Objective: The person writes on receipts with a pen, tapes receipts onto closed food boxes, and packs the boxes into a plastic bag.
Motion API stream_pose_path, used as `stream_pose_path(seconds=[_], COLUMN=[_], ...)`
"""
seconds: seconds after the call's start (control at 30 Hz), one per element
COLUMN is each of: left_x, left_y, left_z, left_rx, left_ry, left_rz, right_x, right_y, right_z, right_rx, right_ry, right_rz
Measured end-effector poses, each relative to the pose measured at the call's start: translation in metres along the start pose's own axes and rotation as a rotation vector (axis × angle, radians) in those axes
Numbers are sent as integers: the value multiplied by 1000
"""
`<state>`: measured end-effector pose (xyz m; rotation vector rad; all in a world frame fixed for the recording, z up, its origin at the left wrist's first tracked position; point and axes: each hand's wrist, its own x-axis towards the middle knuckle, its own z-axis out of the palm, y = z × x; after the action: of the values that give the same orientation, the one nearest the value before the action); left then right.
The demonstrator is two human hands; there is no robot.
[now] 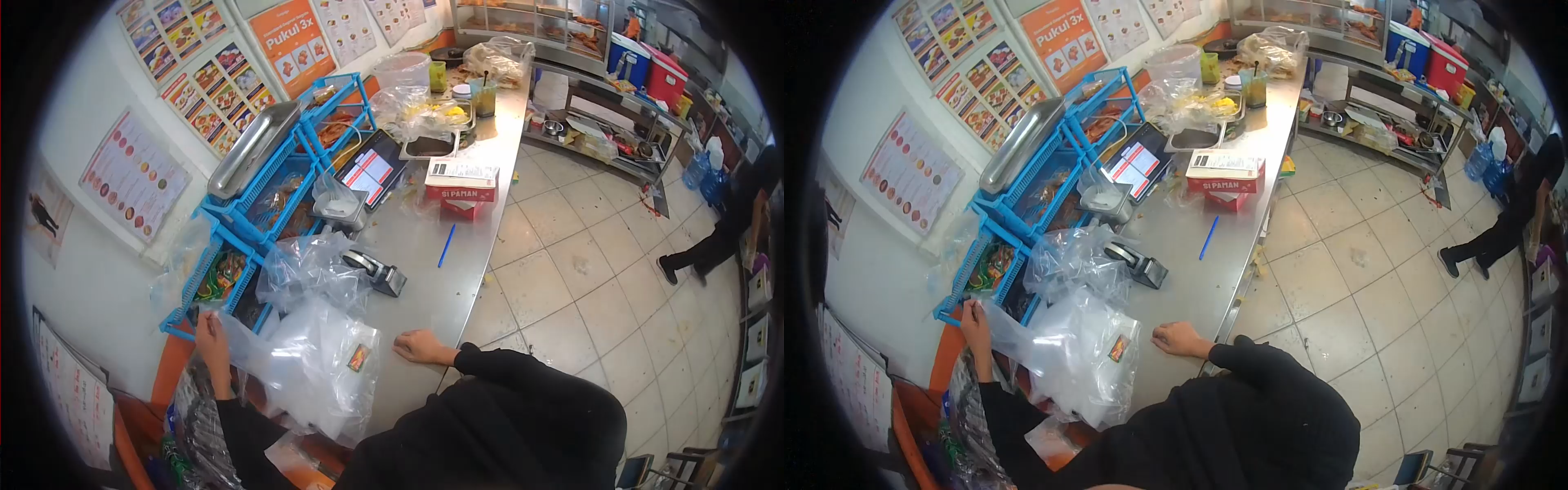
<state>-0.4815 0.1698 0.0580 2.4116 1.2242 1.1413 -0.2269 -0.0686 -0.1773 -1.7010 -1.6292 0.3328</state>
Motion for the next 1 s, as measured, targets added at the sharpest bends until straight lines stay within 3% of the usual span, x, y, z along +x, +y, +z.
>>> stream_pose_path(seconds=[0.07, 0.17, 0.23, 0.3, 0.33, 0.4, 0.47, 0.5, 0.57, 0.63, 0.7, 0.77, 0.8, 0.87, 0.93, 1.0], left_x=[4, 2, -8, -16, -22, -40, -40, -33, -22, -5, 11, 22, 22, 14, 4, -8], left_y=[17, 60, 84, 97, 82, 24, 2, -2, 4, 12, 21, 54, 70, 99, 115, 119], left_z=[-1, 4, 11, 15, 18, 22, 19, 19, 4, -17, -31, -44, -47, -49, -28, 0], left_rx=[-76, -238, -334, 20, 15, 392, 375, 370, 146, 137, 86, 180, 190, -50, -12, 87], left_ry=[44, 34, -15, -478, -477, -776, -900, -901, -830, -513, -98, 387, 389, 363, 262, 16], left_rz=[27, 95, 144, 552, 560, 518, 212, 228, -149, 151, 151, 432, 437, 203, 540, 953], right_x=[0, 8, 15, 13, 7, -5, -21, -27, -39, -45, -48, -47, -45, -34, -22, -9], right_y=[0, 0, 6, 14, 17, 18, 14, 16, 16, 18, 16, 4, -5, -22, -51, -91], right_z=[-2, -14, -19, -22, -22, -25, -32, -35, -36, -37, -42, -55, -64, -80, -106, -136], right_rx=[24, 190, 654, 673, 694, 712, 791, 786, 902, 915, 932, 933, 898, 822, 603, 343], right_ry=[-8, -80, -128, -147, -141, -114, -92, -77, -8, 29, 60, 187, 215, 272, 404, 570], right_rz=[4, 187, 412, 406, 400, 395, 436, 440, 503, 512, 517, 490, 490, 417, 218, -55])
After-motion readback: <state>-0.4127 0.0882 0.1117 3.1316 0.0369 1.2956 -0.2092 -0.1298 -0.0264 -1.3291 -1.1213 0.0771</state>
